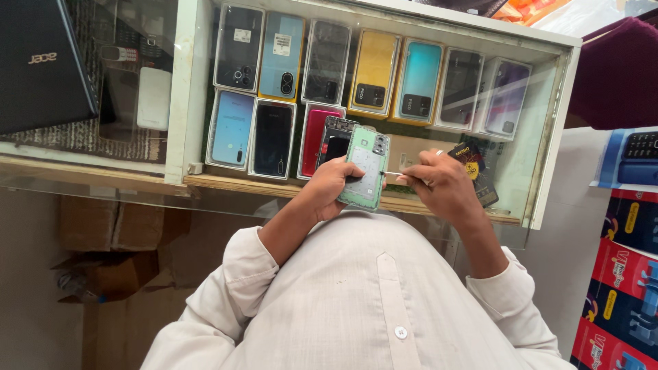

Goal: The person uses a screwdriver to remove screws from the back of a green smartphone. They then use a prying tool to separate the back cover from the phone's frame. The person continues to pry around the edges to loosen the cover.

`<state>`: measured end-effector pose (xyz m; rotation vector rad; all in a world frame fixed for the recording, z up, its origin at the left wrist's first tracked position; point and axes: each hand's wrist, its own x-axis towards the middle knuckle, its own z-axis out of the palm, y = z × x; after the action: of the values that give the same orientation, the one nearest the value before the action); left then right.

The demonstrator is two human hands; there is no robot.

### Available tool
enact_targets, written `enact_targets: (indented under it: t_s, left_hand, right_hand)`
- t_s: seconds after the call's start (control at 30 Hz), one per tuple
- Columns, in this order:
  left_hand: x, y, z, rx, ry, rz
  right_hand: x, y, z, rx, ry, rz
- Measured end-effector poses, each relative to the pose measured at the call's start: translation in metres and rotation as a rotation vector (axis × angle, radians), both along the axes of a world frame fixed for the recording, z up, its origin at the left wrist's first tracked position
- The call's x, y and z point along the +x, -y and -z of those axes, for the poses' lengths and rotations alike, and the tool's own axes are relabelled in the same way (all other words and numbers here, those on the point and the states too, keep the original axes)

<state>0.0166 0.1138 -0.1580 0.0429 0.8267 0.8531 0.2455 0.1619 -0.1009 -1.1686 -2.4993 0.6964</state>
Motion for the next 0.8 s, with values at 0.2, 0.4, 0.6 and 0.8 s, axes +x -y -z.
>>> enact_targets:
  t_s: [0.2,0.4,0.6,0.8]
  left_hand:
    - [-0.002,0.000,0.003,0.079,-0.182,0.041]
    - [0.004,0.002,0.006,0.178,-0.254,0.027]
    - [0.007,0.003,0.013,0.225,-0.237,0.005]
    - [0.003,0.002,0.007,0.246,-0.279,0.014]
  right_hand:
    - [-0.004,0.007,0.001,-0.097,-0.052,0.066]
    - [-0.004,0.007,-0.002,-0.025,-0.149,-0.007]
    - [-0.009,0.005,-0.004,0.134,0.015,-0.046]
    - [-0.013,0.010,-0.007,-0.106,-0.102,0.004]
